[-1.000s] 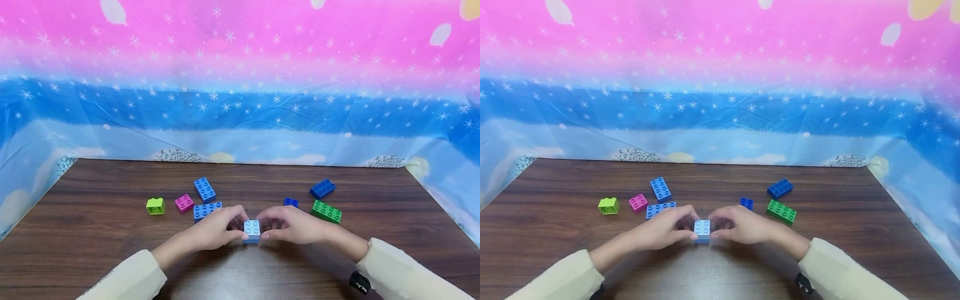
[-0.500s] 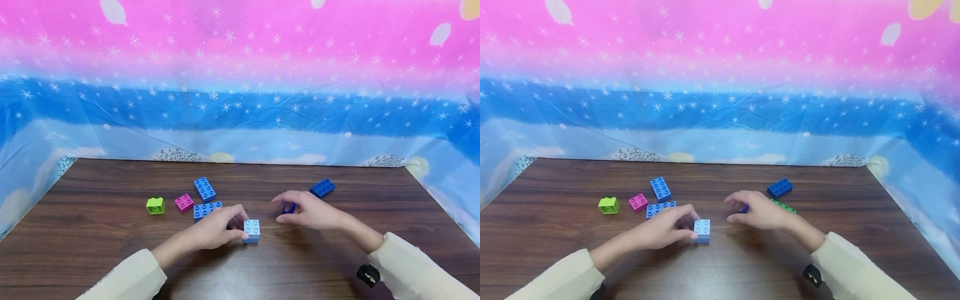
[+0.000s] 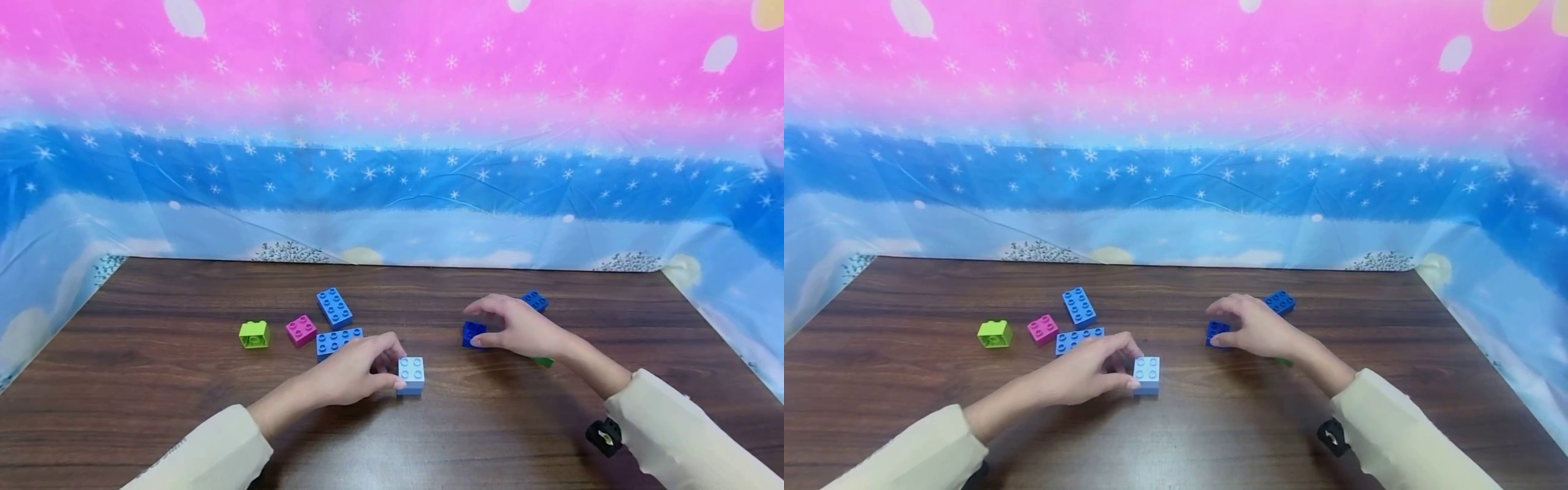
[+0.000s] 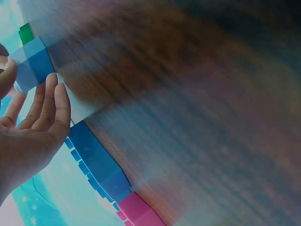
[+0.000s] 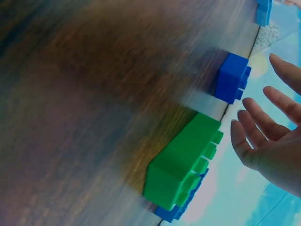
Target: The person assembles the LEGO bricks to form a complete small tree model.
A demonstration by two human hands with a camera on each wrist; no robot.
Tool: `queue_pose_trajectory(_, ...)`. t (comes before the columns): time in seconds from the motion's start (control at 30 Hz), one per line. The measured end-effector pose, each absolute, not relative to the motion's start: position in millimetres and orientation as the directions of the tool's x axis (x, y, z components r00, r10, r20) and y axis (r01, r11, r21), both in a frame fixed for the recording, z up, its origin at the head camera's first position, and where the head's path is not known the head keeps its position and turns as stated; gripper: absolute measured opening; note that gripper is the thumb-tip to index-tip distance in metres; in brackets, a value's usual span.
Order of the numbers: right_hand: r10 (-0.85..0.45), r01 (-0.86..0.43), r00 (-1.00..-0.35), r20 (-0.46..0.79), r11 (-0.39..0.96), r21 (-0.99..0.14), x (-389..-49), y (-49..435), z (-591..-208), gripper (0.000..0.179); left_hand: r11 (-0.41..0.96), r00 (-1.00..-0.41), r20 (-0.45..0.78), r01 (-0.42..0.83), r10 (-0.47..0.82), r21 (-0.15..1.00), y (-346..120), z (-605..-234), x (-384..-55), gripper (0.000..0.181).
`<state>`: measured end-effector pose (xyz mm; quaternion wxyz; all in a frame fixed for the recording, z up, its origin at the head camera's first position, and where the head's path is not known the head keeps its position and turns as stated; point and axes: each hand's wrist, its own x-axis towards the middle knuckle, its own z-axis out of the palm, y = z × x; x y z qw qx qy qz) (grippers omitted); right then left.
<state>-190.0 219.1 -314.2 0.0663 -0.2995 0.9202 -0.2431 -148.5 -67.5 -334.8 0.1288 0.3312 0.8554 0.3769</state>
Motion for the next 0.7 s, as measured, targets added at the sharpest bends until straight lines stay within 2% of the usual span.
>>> queue_pose_trajectory(0.7, -0.567, -0.485, -0.824, 0.006, 0.698, -0.527, -197, 228, -331, 0.038, 0.489, -0.742, 0.035, 0.475, 0.669, 0.732, -68, -336, -150, 0.019)
